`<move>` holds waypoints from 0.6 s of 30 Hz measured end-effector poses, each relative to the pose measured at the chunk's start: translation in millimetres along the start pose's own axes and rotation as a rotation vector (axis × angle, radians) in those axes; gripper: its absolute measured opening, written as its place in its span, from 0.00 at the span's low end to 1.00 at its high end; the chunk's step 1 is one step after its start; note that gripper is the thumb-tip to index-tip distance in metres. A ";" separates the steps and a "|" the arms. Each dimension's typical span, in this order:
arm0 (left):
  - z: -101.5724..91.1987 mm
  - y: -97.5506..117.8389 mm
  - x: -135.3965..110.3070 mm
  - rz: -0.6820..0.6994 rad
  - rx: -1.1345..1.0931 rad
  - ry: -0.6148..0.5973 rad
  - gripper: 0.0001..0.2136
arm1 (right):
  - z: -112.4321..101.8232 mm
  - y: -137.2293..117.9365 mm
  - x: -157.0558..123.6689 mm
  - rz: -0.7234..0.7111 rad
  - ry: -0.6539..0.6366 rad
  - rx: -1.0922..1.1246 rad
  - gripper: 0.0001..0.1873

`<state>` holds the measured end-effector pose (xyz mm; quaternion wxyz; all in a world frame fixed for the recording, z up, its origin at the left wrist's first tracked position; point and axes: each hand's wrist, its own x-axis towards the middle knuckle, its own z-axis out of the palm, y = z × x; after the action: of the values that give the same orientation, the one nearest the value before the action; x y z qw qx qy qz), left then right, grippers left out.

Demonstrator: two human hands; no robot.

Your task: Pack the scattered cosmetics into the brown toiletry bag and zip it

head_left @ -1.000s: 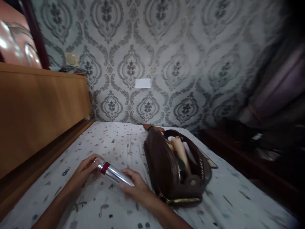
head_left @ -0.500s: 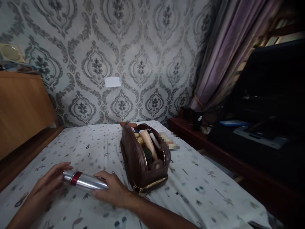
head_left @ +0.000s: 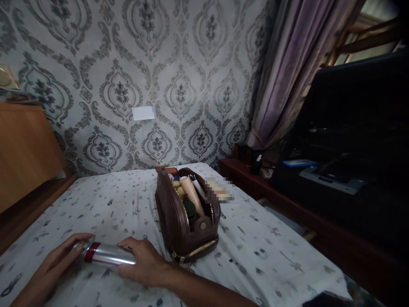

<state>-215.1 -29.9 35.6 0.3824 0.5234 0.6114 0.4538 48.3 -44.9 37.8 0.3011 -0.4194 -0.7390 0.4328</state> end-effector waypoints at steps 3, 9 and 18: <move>-3.3 -0.9 6.4 -0.018 0.056 -0.114 0.27 | -0.3 0.0 -0.5 0.000 -0.015 0.001 0.31; -0.9 6.7 6.4 -0.049 0.097 -0.130 0.27 | -1.3 -3.7 -0.1 0.023 -0.021 0.010 0.29; 2.2 15.8 -7.2 -0.025 -0.046 -0.163 0.31 | -0.4 -4.2 2.6 0.057 0.062 0.151 0.23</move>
<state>-207.3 -36.1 50.0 0.4485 0.5422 0.5741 0.4186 45.9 -43.6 41.9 0.3421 -0.4295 -0.6824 0.4826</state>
